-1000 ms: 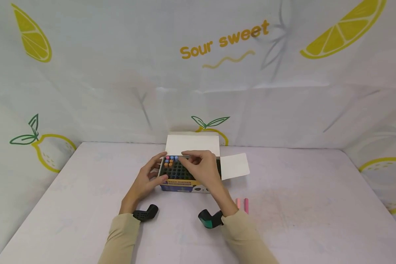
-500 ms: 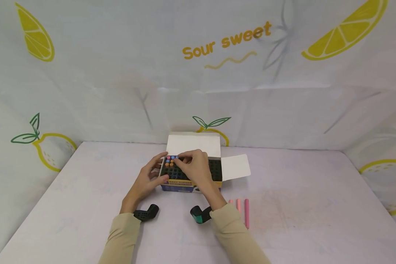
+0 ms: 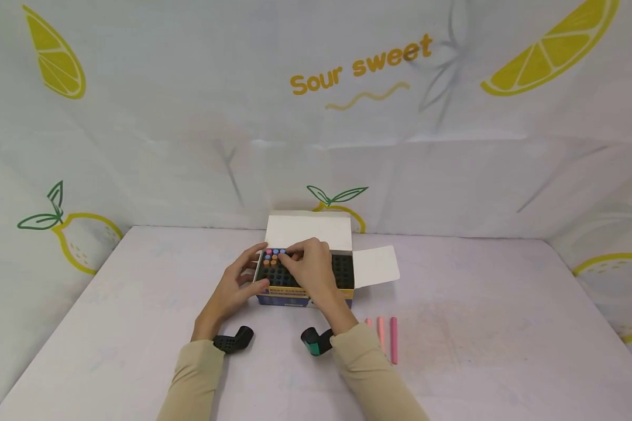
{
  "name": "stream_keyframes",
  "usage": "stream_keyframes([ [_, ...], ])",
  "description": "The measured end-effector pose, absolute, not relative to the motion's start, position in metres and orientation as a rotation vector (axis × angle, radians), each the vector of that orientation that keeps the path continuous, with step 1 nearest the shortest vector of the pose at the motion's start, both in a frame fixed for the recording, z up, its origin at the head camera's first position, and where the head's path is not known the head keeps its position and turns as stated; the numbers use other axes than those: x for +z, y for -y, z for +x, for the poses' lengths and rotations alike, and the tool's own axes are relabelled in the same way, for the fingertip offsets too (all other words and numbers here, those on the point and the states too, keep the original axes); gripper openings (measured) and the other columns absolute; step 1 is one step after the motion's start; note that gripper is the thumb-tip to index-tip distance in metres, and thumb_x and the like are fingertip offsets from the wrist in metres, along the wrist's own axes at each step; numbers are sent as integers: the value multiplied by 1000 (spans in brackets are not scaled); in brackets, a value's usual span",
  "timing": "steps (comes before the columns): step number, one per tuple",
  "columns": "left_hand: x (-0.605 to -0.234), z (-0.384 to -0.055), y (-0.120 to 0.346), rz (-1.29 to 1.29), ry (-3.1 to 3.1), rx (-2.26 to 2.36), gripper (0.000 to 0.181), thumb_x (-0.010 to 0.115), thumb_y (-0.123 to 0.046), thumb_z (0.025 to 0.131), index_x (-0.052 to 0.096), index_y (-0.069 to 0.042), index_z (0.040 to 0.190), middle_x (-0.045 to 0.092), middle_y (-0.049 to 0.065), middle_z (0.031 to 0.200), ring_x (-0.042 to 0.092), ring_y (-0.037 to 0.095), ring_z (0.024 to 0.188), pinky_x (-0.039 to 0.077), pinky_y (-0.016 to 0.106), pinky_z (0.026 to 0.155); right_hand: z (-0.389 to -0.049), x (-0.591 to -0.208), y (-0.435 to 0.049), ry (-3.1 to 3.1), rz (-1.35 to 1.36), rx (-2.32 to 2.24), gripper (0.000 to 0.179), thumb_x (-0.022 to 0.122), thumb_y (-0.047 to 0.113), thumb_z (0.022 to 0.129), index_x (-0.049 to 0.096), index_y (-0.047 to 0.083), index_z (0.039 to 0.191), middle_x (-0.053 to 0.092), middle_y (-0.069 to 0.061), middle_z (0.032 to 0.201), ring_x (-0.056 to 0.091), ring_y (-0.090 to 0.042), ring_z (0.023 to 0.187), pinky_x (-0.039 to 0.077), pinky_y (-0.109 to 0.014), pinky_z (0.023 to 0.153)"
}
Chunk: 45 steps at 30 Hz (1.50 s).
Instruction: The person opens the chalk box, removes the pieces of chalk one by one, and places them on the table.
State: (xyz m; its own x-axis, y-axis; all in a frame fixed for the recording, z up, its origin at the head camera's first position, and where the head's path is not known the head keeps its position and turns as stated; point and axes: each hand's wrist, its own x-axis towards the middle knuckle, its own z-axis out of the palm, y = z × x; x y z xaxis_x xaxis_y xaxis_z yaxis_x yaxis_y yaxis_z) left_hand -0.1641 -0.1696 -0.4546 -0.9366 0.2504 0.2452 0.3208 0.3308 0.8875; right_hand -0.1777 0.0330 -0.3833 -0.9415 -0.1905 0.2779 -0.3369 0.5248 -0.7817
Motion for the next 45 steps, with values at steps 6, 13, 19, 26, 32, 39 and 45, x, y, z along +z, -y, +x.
stream_keyframes([
  [6,-455,-164,169,-535,2513,-1698,73,76,-40,89,44,-30,154,61,15,133,62,24,110,57,36,91,-179,-383,-31,2570,478,1347,13,78,8,89,81,-3,94,74,-14,72,54,-11,56,38,-18,50],
  [13,-453,-163,168,-532,2516,-1697,74,76,-36,89,44,-28,154,61,16,131,64,25,107,57,36,91,-182,-380,-31,2422,480,1409,15,77,8,88,81,-4,96,66,-13,62,49,-10,52,35,-19,48],
  [19,-452,-163,168,-530,2517,-1692,74,76,-42,89,44,-30,154,61,15,132,63,25,110,57,38,92,-185,-379,-31,2440,484,1436,22,77,11,89,79,-4,106,64,-13,63,46,-10,51,33,-18,47],
  [26,-453,-164,168,-537,2515,-1692,74,75,-42,89,44,-30,154,61,15,133,62,24,110,57,38,92,-188,-381,-30,2493,493,1466,23,79,15,90,80,-2,106,66,-15,68,43,-11,51,32,-18,49],
  [32,-455,-165,168,-526,2526,-1689,74,75,-42,89,44,-30,155,61,15,133,63,24,109,57,38,92,-189,-378,-29,2451,501,1459,22,80,15,89,80,-2,103,67,-15,68,46,-10,53,35,-18,50],
  [39,-454,-165,168,-527,2519,-1700,74,76,-41,89,44,-31,154,61,15,132,63,24,107,56,39,92,-186,-365,-33,2331,480,1525,21,79,14,89,81,-1,103,66,-13,65,54,-10,58,46,-18,57],
  [45,-454,-164,169,-537,2513,-1706,74,76,-41,89,43,-31,155,60,15,132,63,24,107,57,37,91,-181,-359,-38,2297,440,1574,18,79,13,88,81,0,100,65,-14,67,57,-11,61,48,-19,60],
])
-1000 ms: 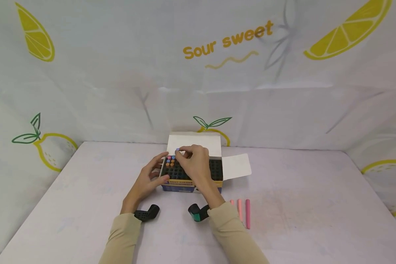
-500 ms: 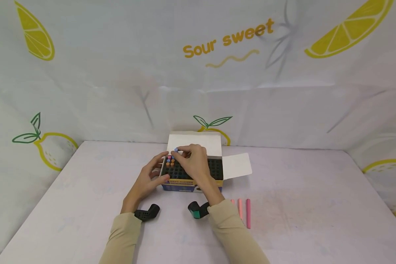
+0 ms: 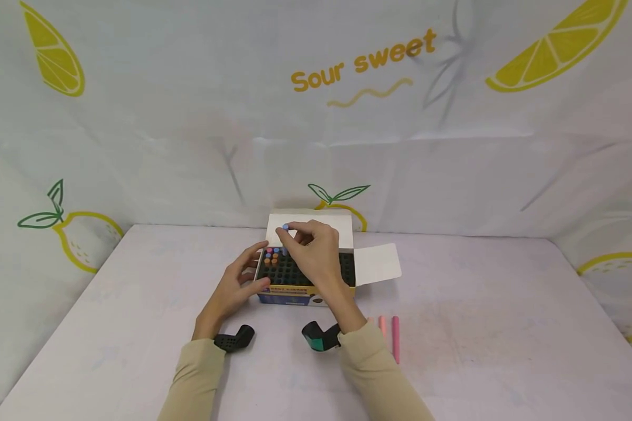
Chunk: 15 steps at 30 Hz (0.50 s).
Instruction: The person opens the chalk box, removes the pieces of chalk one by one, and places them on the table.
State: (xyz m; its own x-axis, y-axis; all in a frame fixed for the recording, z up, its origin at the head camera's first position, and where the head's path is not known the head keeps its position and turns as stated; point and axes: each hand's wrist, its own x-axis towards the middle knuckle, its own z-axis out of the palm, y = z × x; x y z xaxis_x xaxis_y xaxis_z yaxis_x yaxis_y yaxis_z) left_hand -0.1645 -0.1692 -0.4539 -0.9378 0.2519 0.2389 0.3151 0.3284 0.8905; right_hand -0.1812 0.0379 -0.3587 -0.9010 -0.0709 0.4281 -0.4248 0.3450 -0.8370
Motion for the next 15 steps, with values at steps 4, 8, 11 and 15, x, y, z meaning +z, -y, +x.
stream_keyframes([
  [4,-454,-165,169,-535,2517,-1698,74,76,-40,89,43,-31,155,61,15,131,63,24,107,57,37,91,-175,-356,-42,2293,434,1567,17,80,13,87,82,0,98,65,-13,67,55,-11,61,47,-21,60],
  [8,-453,-164,168,-528,2518,-1694,74,77,-39,89,44,-30,155,61,15,131,63,24,108,57,35,91,-167,-355,-47,2309,400,1576,16,82,14,86,82,1,95,63,-11,67,52,-12,61,45,-21,59],
  [11,-452,-164,168,-530,2513,-1702,75,77,-39,88,44,-29,155,61,16,131,62,23,108,57,34,91,-161,-355,-51,2313,388,1589,15,83,14,85,82,2,93,62,-11,67,51,-12,60,44,-21,58],
  [15,-452,-163,167,-536,2502,-1712,75,77,-37,88,44,-27,155,61,16,132,62,22,108,57,33,90,-153,-358,-59,2296,418,1587,13,84,11,84,82,1,92,62,-11,68,52,-10,59,46,-20,57],
])
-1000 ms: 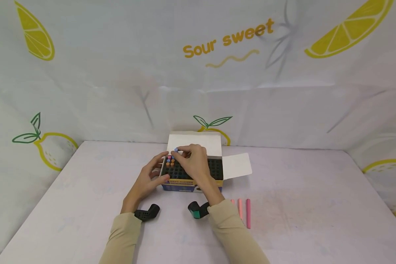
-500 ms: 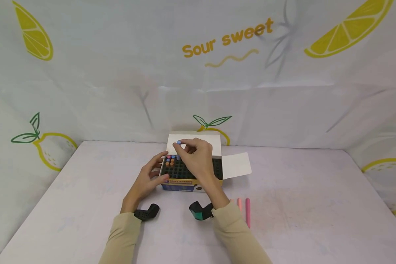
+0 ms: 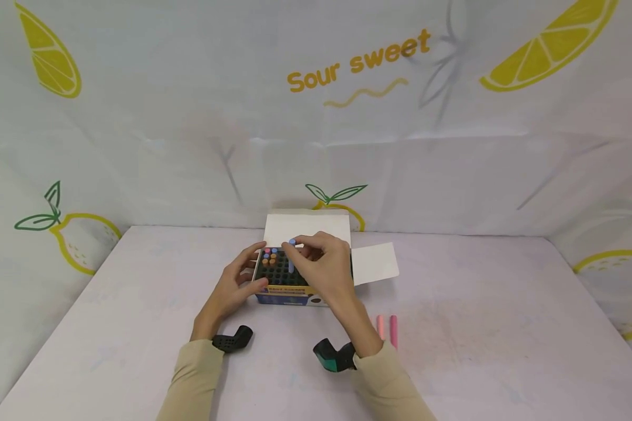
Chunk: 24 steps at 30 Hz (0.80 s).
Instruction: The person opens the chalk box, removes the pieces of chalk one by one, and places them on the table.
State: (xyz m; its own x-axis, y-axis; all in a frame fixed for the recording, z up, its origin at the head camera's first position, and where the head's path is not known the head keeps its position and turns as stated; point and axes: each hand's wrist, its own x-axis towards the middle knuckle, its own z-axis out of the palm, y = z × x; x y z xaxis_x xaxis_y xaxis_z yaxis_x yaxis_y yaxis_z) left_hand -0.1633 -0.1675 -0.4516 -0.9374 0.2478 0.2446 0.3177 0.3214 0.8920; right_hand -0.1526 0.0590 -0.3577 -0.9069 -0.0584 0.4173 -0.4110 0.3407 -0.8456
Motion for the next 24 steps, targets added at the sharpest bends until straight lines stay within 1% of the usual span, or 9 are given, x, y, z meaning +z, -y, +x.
stream_keyframes([
  [4,-452,-163,167,-547,2497,-1714,75,77,-33,88,44,-26,155,61,17,132,63,22,106,57,33,89,-145,-360,-67,2287,436,1596,11,84,9,83,81,0,90,62,-10,68,52,-8,60,47,-20,57],
  [8,-452,-163,168,-537,2502,-1716,75,77,-35,88,44,-28,155,61,16,132,62,22,107,57,34,91,-138,-361,-74,2298,440,1621,12,83,8,83,81,0,92,64,-8,69,55,-7,62,48,-20,58],
  [15,-453,-162,169,-529,2505,-1715,73,77,-36,89,44,-33,154,60,14,133,62,24,109,57,39,93,-124,-363,-89,2331,473,1616,7,82,9,86,81,4,90,60,-4,69,51,-7,63,44,-21,56],
  [20,-454,-162,169,-548,2495,-1718,73,77,-34,89,44,-33,154,60,15,131,63,24,107,57,40,93,-114,-362,-108,2383,495,1620,11,80,8,87,82,4,97,62,0,70,51,-7,62,46,-22,57],
  [24,-454,-163,169,-553,2488,-1721,72,77,-32,89,44,-32,154,60,15,131,62,24,107,57,38,92,-109,-362,-127,2445,506,1615,11,79,9,89,82,5,99,63,2,71,52,-7,62,48,-23,58],
])
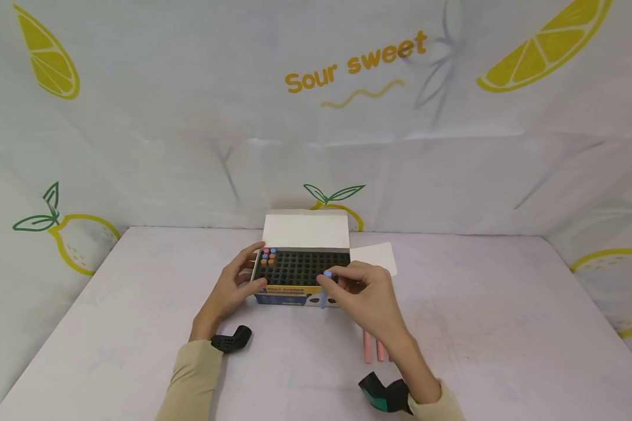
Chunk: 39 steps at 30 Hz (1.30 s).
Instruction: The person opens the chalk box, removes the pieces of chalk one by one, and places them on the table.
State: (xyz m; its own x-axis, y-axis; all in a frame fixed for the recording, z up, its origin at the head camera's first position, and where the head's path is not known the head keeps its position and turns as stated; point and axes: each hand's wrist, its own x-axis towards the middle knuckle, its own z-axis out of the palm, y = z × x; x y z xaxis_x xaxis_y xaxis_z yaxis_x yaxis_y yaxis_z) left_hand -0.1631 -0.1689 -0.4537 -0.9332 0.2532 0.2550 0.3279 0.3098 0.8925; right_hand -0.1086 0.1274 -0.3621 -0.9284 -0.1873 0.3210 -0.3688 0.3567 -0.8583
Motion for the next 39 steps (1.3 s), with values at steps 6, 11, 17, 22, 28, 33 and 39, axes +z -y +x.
stream_keyframes([
  [6,-454,-164,170,-557,2497,-1720,73,77,-34,90,44,-32,154,60,15,131,63,24,106,57,40,92,-102,-367,-156,2563,495,1591,17,79,13,89,81,6,105,70,5,79,60,-5,67,53,-23,62],
  [11,-454,-164,170,-556,2500,-1718,74,76,-37,90,43,-32,155,59,17,132,64,25,107,56,41,94,-101,-370,-176,2637,559,1569,18,78,11,90,81,8,108,75,10,90,61,-4,70,52,-22,62],
  [17,-454,-163,169,-557,2499,-1724,73,76,-36,90,43,-32,155,60,17,132,65,26,108,56,44,95,-101,-367,-202,2812,555,1572,16,76,17,92,82,10,106,73,5,89,62,-3,75,52,-24,62],
  [22,-454,-164,168,-570,2489,-1731,73,76,-35,90,43,-31,155,60,16,133,64,26,108,56,42,94,-106,-368,-226,2929,562,1607,17,74,21,95,82,11,105,65,5,75,54,-7,67,47,-27,56],
  [28,-454,-165,167,-567,2496,-1723,73,76,-35,90,43,-32,155,60,15,133,63,26,109,56,41,94,-111,-373,-261,2975,672,1713,19,68,14,98,80,4,109,51,9,69,49,-14,62,44,-30,53],
  [33,-454,-164,168,-569,2488,-1716,72,76,-34,90,44,-31,154,61,16,130,63,27,110,57,39,93,-115,-379,-277,2988,767,1807,19,65,10,99,80,2,107,47,5,68,46,-15,61,43,-32,51],
  [39,-454,-163,169,-565,2495,-1716,72,76,-35,90,43,-31,155,61,16,130,64,27,108,57,39,93,-120,-391,-283,3056,710,1819,21,64,12,99,79,1,110,59,16,76,48,-8,64,43,-30,52],
])
